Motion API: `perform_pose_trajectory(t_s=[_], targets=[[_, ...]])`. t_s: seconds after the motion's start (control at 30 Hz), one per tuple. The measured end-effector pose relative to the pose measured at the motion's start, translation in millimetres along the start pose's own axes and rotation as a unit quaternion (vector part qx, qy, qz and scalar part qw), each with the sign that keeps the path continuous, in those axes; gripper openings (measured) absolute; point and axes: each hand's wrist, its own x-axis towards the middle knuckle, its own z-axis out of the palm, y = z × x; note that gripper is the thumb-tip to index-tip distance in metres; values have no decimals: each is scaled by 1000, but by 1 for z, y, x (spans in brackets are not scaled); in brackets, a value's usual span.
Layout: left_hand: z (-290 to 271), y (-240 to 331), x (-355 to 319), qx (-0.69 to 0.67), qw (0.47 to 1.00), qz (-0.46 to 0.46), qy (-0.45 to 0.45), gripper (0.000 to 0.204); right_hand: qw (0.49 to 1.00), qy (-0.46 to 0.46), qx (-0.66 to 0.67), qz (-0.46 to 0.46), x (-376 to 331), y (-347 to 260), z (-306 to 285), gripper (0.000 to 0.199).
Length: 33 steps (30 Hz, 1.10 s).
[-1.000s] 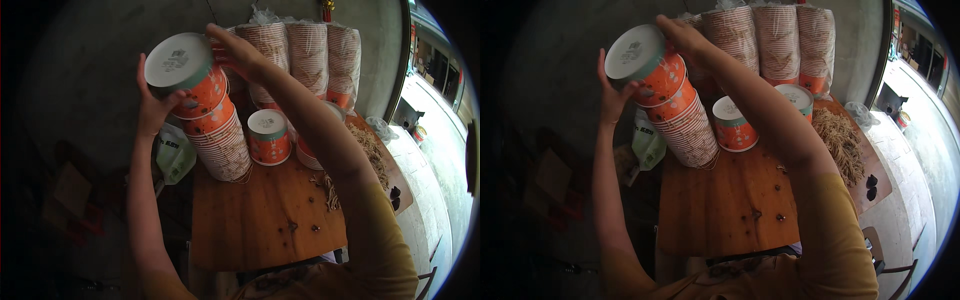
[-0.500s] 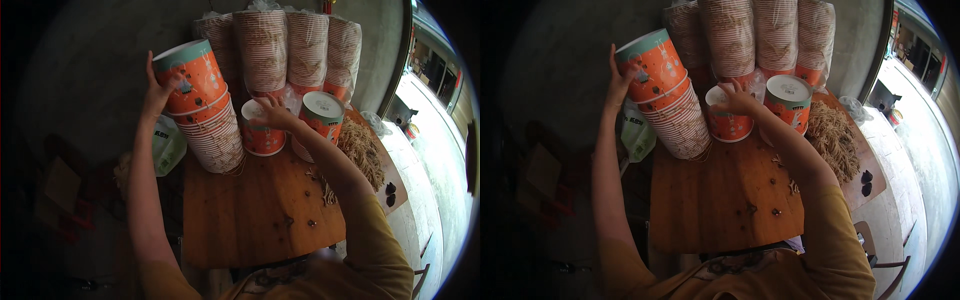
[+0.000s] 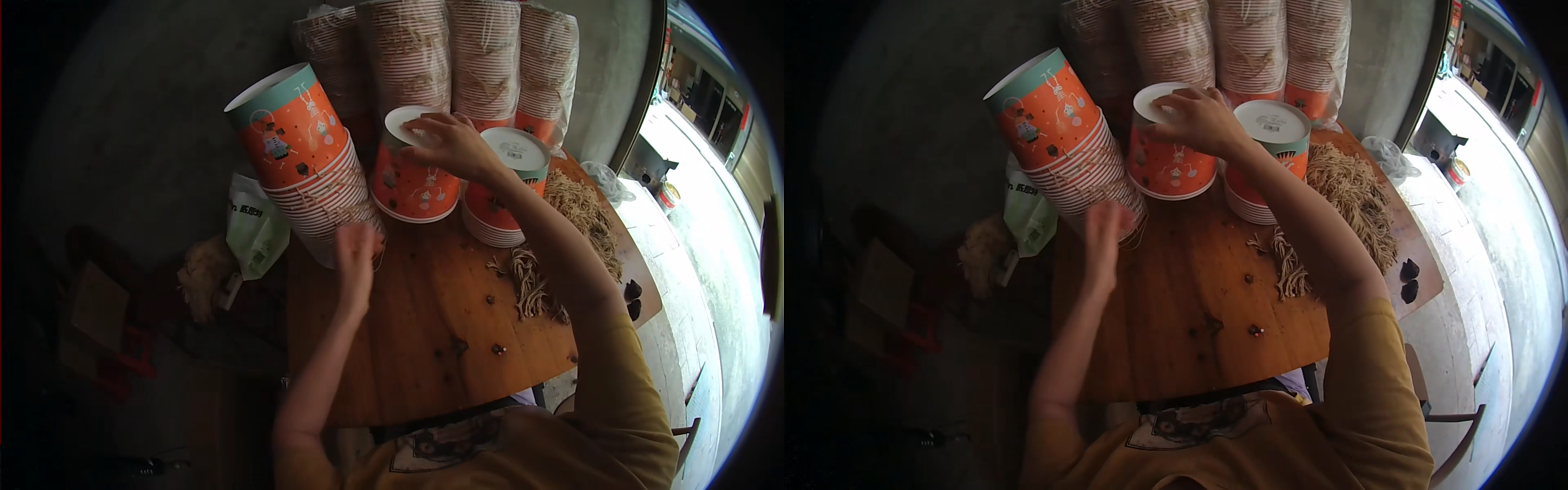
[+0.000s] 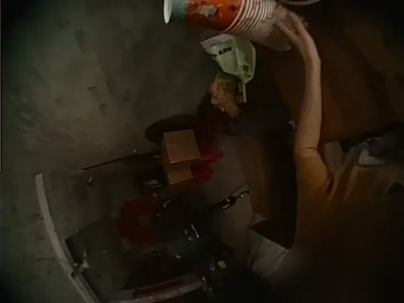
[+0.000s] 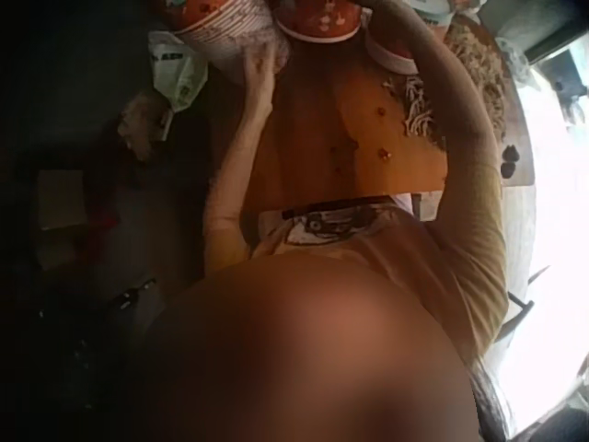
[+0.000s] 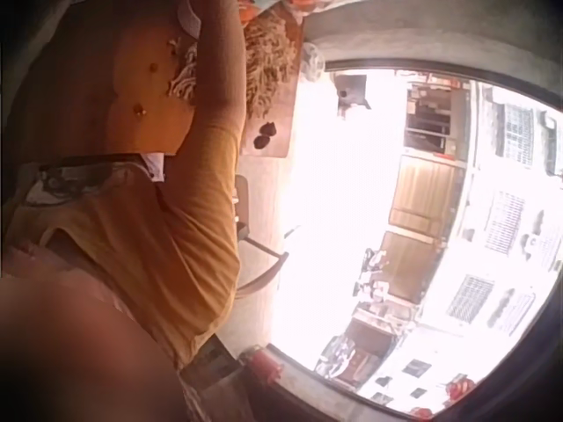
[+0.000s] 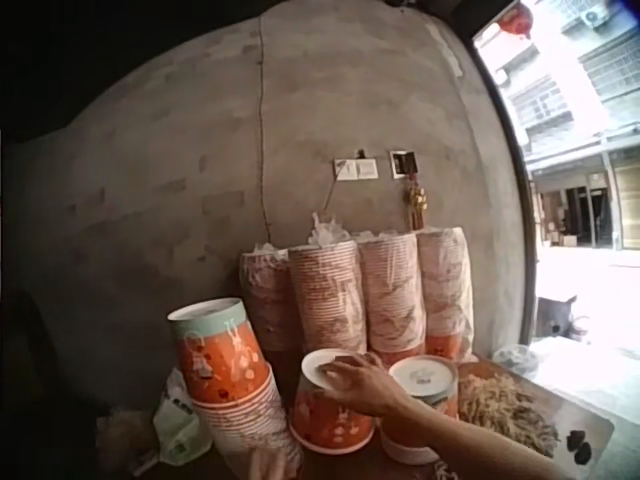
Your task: Tie thin decorative or functional strings onto the sides of paper cups.
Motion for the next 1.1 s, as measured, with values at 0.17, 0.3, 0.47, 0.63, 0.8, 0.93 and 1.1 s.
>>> perform_pose_trajectory(t_s=[0.17, 0.3, 0.47, 0.63, 0.8, 0.93, 1.1], targets=[[38, -2, -17, -236, 956, -146, -89, 47, 982, -50, 176, 40, -23, -15, -24, 61], [46, -6, -27, -321, 931, -148, -88, 47, 988, -36, 148, 30, -36, -15, -40, 62], [38, 9, -54, -295, 947, -105, -70, 41, 960, -91, 248, 95, -45, -25, -53, 61], [19, 19, -93, -219, 973, -73, 6, 37, 933, -101, 333, 95, -54, -32, -47, 59], [-35, 53, -135, -151, 975, -7, 164, 39, 715, -26, 678, 168, -77, -29, -2, 52], [-81, 89, -161, -72, 966, 71, 237, 42, 541, -2, 775, 326, -116, -13, 46, 72], [-96, 102, -177, 86, 974, 52, 205, 32, 244, -69, 896, 365, -140, 9, 95, 85]])
